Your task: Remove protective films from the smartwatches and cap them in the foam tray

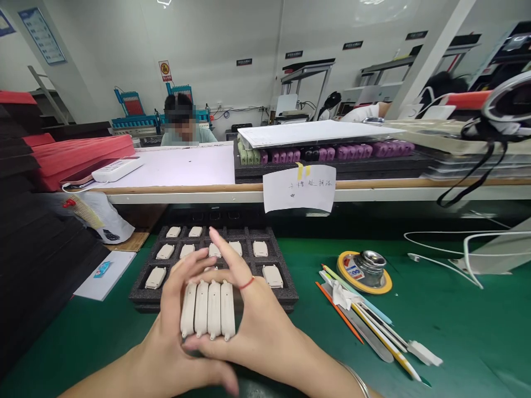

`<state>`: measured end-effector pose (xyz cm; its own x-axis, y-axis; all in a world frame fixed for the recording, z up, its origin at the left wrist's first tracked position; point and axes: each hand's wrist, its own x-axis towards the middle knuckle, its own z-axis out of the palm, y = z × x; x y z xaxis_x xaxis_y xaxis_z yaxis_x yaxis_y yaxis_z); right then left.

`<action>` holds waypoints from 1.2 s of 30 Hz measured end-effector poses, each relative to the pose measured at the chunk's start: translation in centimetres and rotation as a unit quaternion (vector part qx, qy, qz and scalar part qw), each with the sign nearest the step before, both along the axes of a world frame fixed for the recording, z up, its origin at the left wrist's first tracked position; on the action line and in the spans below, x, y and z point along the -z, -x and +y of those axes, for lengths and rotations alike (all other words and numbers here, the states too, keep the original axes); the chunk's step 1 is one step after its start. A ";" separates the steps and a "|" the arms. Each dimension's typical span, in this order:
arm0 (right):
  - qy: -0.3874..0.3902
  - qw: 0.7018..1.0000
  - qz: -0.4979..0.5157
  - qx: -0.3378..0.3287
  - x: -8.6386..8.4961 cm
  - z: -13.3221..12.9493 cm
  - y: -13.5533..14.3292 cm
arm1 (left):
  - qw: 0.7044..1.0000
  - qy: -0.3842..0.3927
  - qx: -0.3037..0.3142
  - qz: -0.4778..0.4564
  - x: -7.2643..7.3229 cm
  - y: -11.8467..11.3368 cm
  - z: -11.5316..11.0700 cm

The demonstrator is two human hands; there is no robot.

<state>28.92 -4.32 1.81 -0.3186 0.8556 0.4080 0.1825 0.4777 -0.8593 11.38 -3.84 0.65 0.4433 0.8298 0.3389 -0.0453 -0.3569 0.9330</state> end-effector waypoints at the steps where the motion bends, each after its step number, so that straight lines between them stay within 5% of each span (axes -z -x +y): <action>1: -0.057 0.998 -0.015 0.006 0.1 0.0 0.0 | 0.996 0.076 0.023 -0.028 0.0 -0.1 0.2; 5: -0.219 0.965 -0.141 0.019 0.5 0.2 0.2 | 0.934 0.320 0.121 -0.104 -0.2 -0.9 1.3; 11: -0.104 0.990 -0.089 0.039 -0.8 0.0 -1.0 | 0.861 0.451 0.117 -0.205 0.3 -1.3 1.8; 22: -0.187 0.956 0.147 0.173 -1.1 0.2 -1.2 | 0.831 0.444 0.201 -0.269 1.4 -1.1 2.1; 29: -0.167 0.982 -0.059 0.058 -1.1 -0.4 -1.4 | 0.817 0.439 0.240 -0.287 0.7 -0.8 1.8; 36: -0.197 0.978 -0.045 0.056 -0.6 -0.6 -1.1 | 0.819 0.424 0.252 -0.293 1.1 -0.8 1.9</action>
